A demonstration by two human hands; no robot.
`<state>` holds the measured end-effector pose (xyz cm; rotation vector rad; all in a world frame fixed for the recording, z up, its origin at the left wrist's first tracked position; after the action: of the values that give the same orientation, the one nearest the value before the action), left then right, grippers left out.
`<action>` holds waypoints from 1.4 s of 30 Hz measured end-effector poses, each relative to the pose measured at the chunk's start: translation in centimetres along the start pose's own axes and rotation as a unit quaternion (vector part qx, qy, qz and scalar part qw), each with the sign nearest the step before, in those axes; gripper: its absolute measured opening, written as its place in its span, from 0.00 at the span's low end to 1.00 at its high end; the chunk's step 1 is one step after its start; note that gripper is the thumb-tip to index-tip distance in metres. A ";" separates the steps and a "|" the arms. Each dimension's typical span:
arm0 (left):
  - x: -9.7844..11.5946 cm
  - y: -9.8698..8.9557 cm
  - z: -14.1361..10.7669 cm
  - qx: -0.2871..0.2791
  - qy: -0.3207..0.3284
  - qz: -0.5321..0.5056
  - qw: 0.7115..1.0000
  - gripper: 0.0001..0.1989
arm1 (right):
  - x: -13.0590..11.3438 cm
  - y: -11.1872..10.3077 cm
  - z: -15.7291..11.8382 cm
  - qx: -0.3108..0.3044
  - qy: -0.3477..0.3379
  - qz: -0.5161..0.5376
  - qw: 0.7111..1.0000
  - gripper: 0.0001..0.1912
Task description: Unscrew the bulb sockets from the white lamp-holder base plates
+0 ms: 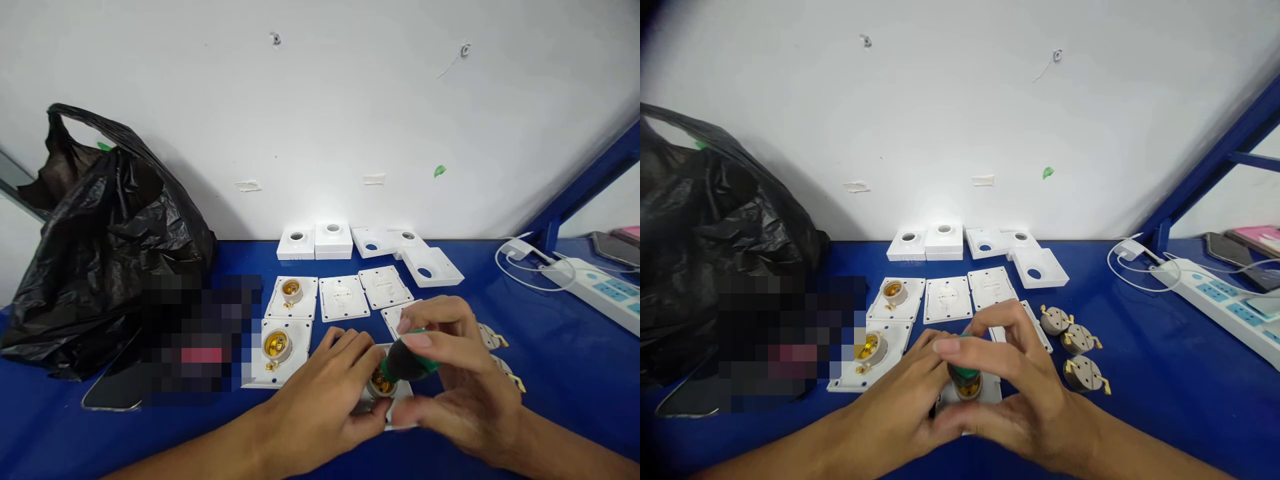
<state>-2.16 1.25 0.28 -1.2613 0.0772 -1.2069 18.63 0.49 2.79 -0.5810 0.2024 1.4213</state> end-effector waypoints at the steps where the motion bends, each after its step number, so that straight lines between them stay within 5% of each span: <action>1: 0.0 0.0 0.0 0.001 0.000 -0.003 1.000 0.13 | 0.1 0.1 -0.1 0.003 0.013 0.002 1.000 0.35; 5: 0.2 -0.2 0.1 -0.005 -0.006 -0.019 1.000 0.14 | 0.6 0.2 -0.4 -0.051 0.078 0.058 0.994 0.36; 10: 0.2 -0.3 0.3 -0.023 -0.015 -0.014 1.000 0.12 | 1.1 0.0 -0.9 0.021 0.072 0.036 0.997 0.38; 14: 0.2 -0.2 0.3 -0.022 -0.016 -0.022 0.999 0.14 | 0.9 0.0 -1.0 -0.026 0.072 0.048 0.996 0.38; 18: 0.3 -0.3 0.4 -0.026 -0.019 -0.024 0.999 0.13 | 0.6 -0.1 -0.6 0.007 0.045 0.030 0.999 0.37; 22: 0.4 -0.3 0.2 -0.010 -0.009 -0.019 1.000 0.16 | 0.4 0.2 -0.1 -0.052 0.070 0.064 0.994 0.37; 25: 0.2 -0.2 0.1 -0.010 -0.005 -0.008 1.000 0.15 | 0.2 0.1 0.1 -0.033 0.045 0.052 0.997 0.38; 30: 0.2 -0.1 0.1 -0.003 -0.009 -0.024 1.000 0.15 | 0.2 -0.1 0.0 -0.072 0.110 0.062 0.989 0.36; 34: 0.4 -0.4 0.3 -0.022 -0.019 -0.020 0.999 0.13 | 0.4 -0.3 -0.2 -0.001 0.067 0.030 0.997 0.34; 39: 0.4 -0.5 0.4 -0.017 -0.015 -0.029 0.999 0.19 | 0.7 -0.1 -0.3 -0.059 0.084 0.054 0.993 0.35; 42: 0.4 -0.4 0.3 -0.033 -0.028 -0.017 0.999 0.13 | 0.6 -0.3 -0.2 0.006 0.039 0.027 0.999 0.36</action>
<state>-2.07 1.27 0.93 -1.3583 0.0561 -1.2058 19.07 0.90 2.44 -0.6259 0.2914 1.4491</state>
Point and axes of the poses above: each hand's wrist, its own z-axis towards the middle knuckle, its own y-axis out of the palm, x = y × z, the point moved 1 cm from there along z, towards the middle knuckle, and after that the axes turned 10 degrees about x, right-handed, at the moved point
